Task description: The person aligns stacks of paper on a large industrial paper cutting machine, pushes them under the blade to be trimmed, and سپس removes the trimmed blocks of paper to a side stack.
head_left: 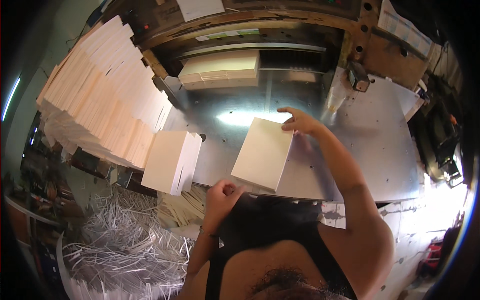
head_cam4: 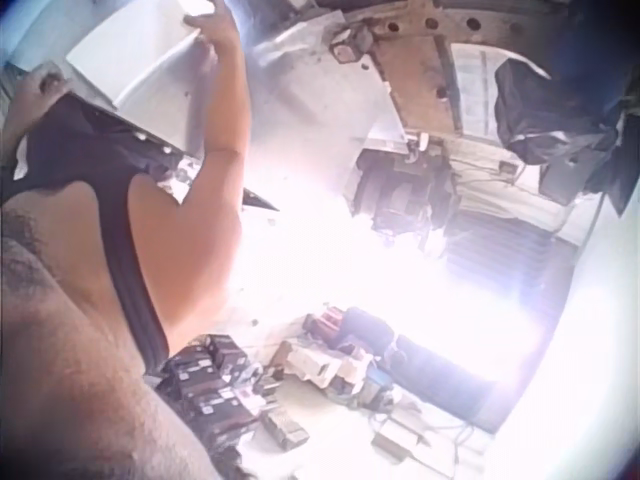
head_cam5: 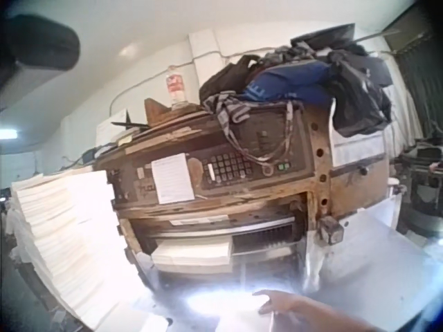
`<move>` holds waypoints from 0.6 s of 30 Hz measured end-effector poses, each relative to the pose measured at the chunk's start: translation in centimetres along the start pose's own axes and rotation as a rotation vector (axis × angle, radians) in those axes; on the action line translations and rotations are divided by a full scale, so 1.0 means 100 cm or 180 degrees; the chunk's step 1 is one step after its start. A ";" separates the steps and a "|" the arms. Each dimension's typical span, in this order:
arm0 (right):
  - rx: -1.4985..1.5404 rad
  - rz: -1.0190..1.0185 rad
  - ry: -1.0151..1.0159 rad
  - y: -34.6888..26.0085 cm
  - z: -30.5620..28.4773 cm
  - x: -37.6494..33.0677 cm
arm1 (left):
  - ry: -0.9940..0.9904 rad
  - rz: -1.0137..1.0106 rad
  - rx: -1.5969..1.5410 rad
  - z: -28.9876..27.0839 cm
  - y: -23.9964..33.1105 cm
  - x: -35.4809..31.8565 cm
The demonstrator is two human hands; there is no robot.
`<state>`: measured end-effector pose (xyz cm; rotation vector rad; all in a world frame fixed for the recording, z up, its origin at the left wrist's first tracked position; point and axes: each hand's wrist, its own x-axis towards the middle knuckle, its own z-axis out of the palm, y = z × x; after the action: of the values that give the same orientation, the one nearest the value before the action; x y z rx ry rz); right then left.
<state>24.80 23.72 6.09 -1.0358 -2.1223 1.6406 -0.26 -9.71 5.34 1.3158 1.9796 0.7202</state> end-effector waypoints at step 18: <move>-0.1214 -0.0863 0.2178 -0.018 0.107 -0.122 | 0.0875 0.1809 0.0662 0.015 0.012 0.040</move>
<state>26.42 7.49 6.87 -1.1351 -1.9917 0.6301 0.38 -5.40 4.42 2.0398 1.9333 1.0201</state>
